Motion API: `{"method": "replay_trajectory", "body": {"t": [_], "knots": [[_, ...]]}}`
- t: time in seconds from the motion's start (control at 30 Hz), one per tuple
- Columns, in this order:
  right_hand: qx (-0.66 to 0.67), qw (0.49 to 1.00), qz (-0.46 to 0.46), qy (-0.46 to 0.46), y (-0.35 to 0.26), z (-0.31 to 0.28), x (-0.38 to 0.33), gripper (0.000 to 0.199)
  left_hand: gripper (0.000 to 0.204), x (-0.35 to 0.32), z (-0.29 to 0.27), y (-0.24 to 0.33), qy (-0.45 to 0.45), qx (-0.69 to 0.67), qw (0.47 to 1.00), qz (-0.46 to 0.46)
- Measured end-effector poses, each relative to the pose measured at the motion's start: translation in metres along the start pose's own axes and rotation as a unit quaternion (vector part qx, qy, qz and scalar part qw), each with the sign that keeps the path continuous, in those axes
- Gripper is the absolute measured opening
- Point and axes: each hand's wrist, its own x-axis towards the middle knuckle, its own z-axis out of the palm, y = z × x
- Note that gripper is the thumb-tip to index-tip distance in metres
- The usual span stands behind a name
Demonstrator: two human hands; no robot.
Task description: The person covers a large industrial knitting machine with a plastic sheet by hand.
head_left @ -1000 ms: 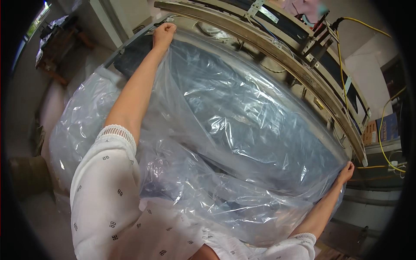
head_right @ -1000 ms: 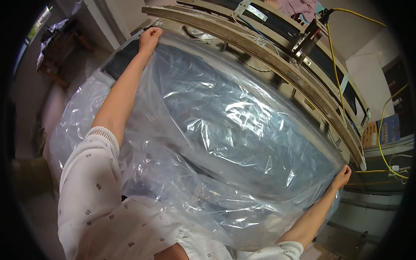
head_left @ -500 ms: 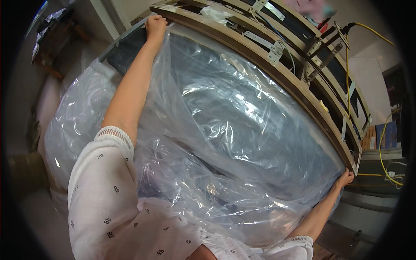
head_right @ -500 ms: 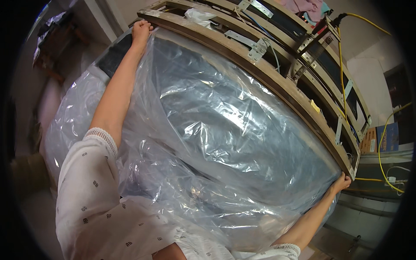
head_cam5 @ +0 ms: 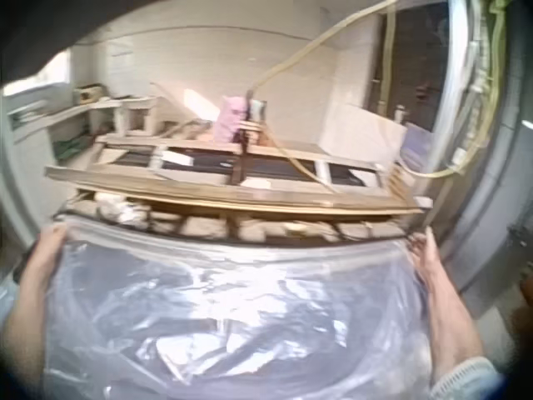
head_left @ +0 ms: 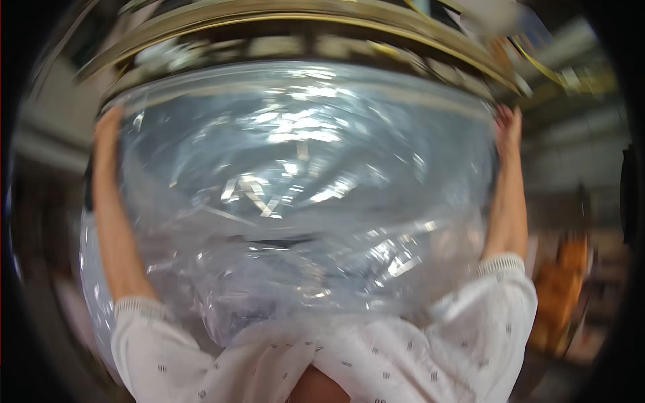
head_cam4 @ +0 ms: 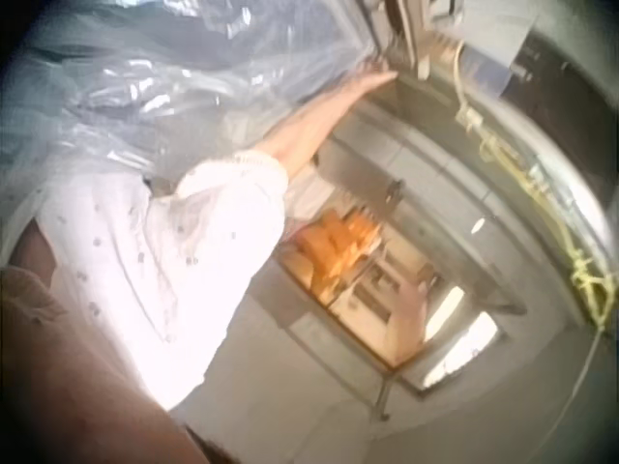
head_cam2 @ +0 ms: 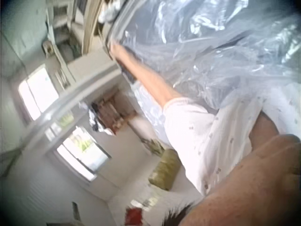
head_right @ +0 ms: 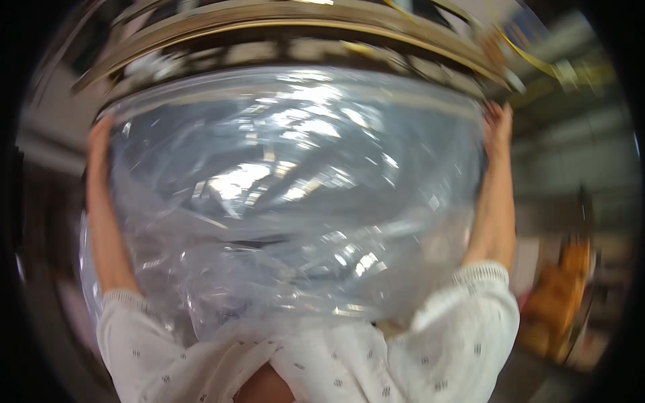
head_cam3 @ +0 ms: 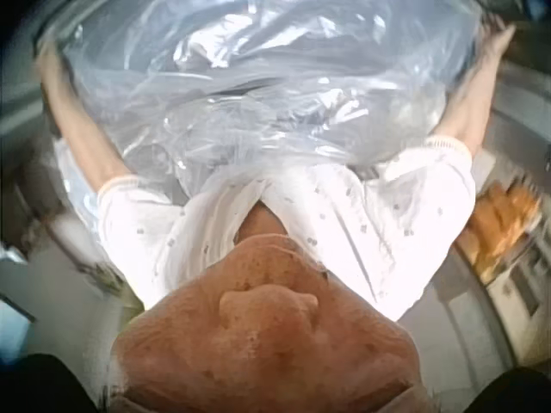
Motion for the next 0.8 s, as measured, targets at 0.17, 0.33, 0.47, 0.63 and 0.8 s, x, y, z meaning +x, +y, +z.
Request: {"method": "replay_trajectory", "body": {"t": [0.17, 0.33, 0.47, 0.63, 0.8], "knots": [[-0.189, 0.969, -0.153, 0.043, -0.062, -0.018, -0.16, 0.035, 0.043, 0.027, -0.1, -0.064, 0.117, -0.12, 0.978, -0.121], [-0.121, 0.986, -0.108, 0.029, -0.031, -0.096, -0.274, 0.03, 0.048, 0.038, -0.329, -0.09, 0.115, -0.113, 0.962, -0.22], [-0.338, 0.936, -0.077, 0.053, -0.021, -0.133, -0.323, 0.022, 0.046, 0.005, -0.305, -0.093, 0.1, 0.267, 0.941, -0.183], [-0.32, 0.936, -0.148, -0.008, -0.019, -0.125, -0.327, 0.018, 0.042, 0.018, -0.291, -0.017, 0.081, 0.495, 0.864, 0.047], [-0.478, 0.841, -0.239, -0.082, -0.05, -0.079, -0.337, 0.026, 0.036, -0.087, 0.018, 0.141, -0.216, 0.186, 0.929, 0.236]]}}
